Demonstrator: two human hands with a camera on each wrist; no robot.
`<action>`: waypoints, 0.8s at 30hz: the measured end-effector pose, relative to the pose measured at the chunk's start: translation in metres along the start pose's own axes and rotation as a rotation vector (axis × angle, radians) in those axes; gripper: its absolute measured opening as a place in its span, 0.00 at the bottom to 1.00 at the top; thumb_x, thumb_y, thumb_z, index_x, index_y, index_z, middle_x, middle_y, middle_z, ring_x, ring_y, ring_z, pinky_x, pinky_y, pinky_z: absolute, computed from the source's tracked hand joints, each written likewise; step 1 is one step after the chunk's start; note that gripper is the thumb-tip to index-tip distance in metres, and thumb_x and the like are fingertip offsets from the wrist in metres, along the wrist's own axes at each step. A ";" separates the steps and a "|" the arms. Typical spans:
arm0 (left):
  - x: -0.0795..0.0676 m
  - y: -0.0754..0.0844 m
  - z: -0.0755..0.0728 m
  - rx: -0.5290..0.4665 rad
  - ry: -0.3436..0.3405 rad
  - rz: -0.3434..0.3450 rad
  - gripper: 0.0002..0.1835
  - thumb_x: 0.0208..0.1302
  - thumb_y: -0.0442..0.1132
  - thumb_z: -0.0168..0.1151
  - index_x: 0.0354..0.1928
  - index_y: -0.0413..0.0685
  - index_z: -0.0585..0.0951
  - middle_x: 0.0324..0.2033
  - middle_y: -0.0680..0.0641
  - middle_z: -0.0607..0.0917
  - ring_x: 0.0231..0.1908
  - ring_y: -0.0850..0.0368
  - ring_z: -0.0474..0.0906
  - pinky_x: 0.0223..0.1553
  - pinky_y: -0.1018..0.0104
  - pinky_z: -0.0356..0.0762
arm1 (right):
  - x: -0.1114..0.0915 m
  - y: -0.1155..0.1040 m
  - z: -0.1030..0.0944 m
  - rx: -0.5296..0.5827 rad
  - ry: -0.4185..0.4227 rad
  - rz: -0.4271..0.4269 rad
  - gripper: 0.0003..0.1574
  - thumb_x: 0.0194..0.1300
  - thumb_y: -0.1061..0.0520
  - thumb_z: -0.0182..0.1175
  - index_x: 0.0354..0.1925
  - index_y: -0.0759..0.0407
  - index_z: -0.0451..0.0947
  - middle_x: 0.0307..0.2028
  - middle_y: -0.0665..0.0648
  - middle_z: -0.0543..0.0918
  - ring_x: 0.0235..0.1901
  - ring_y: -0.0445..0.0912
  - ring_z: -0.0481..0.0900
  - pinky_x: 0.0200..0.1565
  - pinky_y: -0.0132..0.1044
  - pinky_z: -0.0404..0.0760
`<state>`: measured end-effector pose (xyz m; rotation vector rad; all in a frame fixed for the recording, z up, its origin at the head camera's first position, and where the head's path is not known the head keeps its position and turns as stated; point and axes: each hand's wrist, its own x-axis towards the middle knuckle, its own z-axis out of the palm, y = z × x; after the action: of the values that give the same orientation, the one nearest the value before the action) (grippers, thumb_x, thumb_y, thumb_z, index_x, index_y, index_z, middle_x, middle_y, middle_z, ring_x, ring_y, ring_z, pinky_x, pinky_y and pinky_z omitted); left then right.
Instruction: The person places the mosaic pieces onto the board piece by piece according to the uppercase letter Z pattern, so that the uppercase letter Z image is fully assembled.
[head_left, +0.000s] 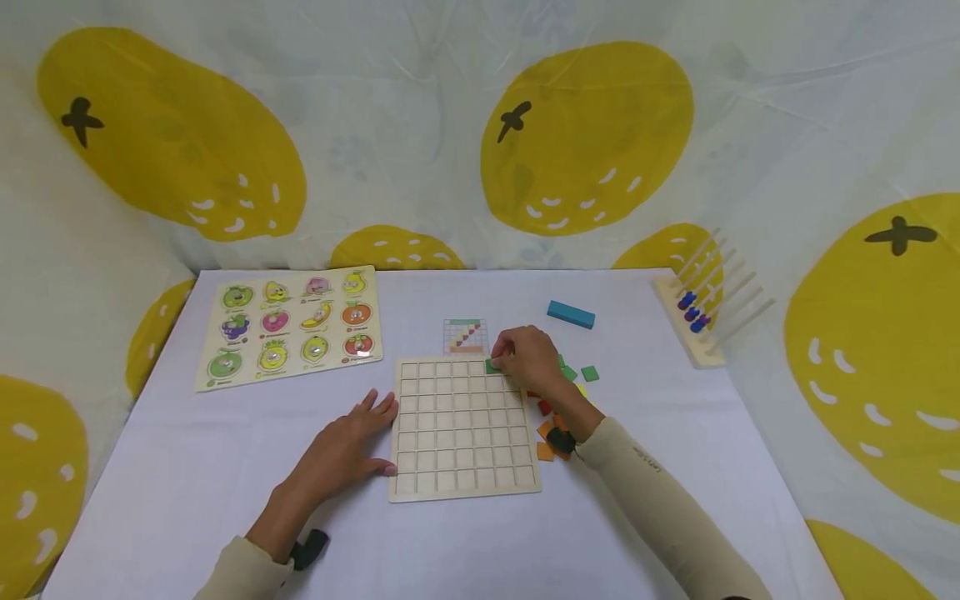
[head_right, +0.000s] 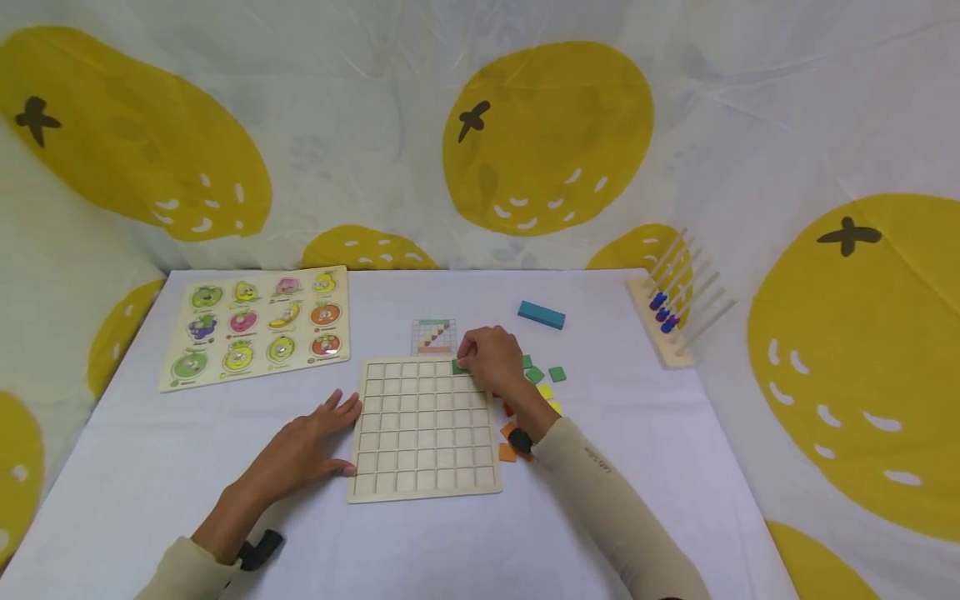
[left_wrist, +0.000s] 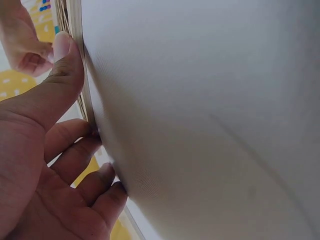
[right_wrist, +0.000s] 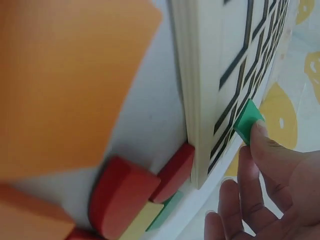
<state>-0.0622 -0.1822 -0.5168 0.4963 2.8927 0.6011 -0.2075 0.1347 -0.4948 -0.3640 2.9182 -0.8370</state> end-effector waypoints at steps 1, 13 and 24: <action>0.000 0.000 0.000 0.003 0.001 0.002 0.60 0.43 0.56 0.87 0.79 0.49 0.69 0.78 0.48 0.70 0.81 0.40 0.61 0.67 0.35 0.78 | 0.000 -0.001 0.000 -0.011 -0.003 0.006 0.08 0.64 0.55 0.77 0.29 0.48 0.87 0.25 0.48 0.83 0.33 0.46 0.79 0.33 0.38 0.76; 0.000 0.003 -0.001 -0.004 0.005 0.005 0.60 0.43 0.56 0.87 0.79 0.49 0.69 0.79 0.48 0.69 0.81 0.39 0.61 0.69 0.36 0.76 | -0.002 0.000 0.003 -0.100 -0.017 0.018 0.07 0.66 0.52 0.76 0.31 0.47 0.88 0.28 0.47 0.85 0.39 0.47 0.79 0.42 0.42 0.77; -0.002 0.005 -0.005 -0.019 -0.002 -0.014 0.59 0.42 0.54 0.87 0.79 0.48 0.70 0.78 0.48 0.70 0.81 0.39 0.61 0.68 0.34 0.76 | -0.010 0.031 -0.029 -0.013 0.002 0.106 0.06 0.69 0.53 0.73 0.44 0.49 0.90 0.38 0.51 0.88 0.44 0.50 0.79 0.48 0.44 0.81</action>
<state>-0.0601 -0.1802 -0.5104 0.4733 2.8832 0.6256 -0.2082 0.1772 -0.4868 -0.2074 2.9167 -0.8045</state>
